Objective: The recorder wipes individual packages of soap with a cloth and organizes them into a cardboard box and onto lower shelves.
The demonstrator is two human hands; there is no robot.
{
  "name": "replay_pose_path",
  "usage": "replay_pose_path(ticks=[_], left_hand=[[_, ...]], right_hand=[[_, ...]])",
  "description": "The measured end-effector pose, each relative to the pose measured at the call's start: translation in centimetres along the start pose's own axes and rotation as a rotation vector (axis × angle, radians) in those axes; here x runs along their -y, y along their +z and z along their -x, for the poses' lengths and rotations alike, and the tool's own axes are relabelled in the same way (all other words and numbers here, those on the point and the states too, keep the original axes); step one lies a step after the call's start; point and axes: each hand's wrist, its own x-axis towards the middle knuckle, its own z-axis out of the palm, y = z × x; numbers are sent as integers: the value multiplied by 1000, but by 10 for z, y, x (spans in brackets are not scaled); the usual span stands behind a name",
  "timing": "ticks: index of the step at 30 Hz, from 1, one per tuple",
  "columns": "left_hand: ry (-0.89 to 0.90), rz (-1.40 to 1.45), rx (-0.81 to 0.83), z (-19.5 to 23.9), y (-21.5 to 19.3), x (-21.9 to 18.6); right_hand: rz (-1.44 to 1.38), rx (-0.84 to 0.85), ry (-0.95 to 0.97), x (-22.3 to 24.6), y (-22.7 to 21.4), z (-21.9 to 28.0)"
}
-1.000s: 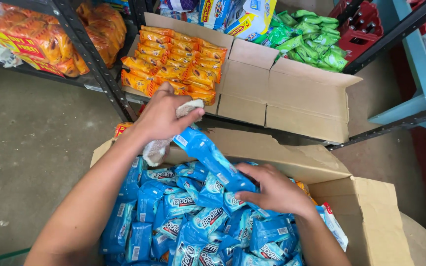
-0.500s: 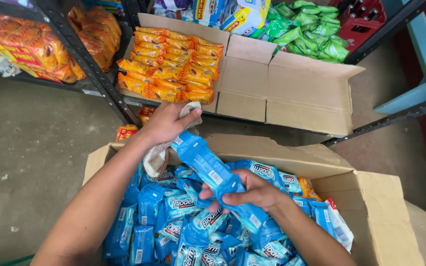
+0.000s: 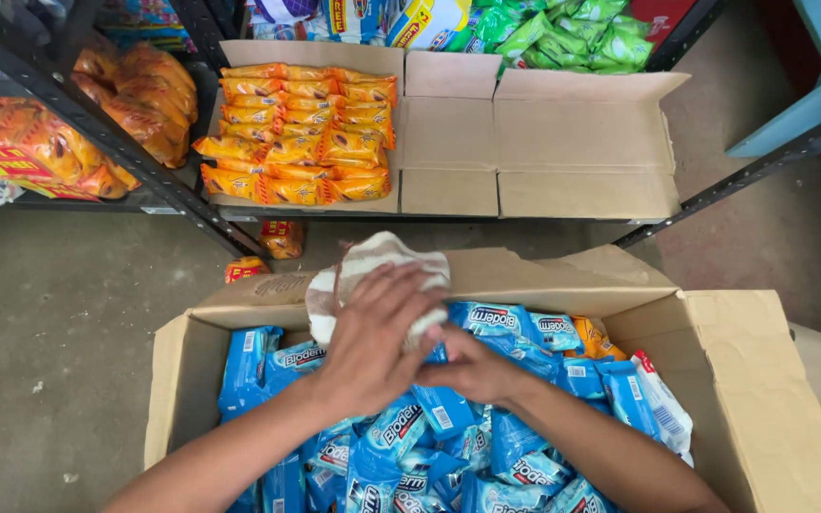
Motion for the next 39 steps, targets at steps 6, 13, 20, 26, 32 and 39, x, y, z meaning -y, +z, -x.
replay_pose_path(ticks=[6,13,20,26,32,39], left_hand=[[8,-236,87,-4,-2,35],[-326,-86,198,-11,-16,14],[-28,-128,374,14,3,-22],[-268,-195,242,-1,3,38],[-544,-294,306,5,12,75],[-178,-368,415,6,-3,-14]], right_hand=[[-13,-44,-4,70,41,-19],[-218,-86,111,72,46,-19],[-309,-206,235,4,-11,11],[-313,-169,262,59,32,-14],[-408,-129,161,99,65,-28],[-184,-216,171,46,17,-6]])
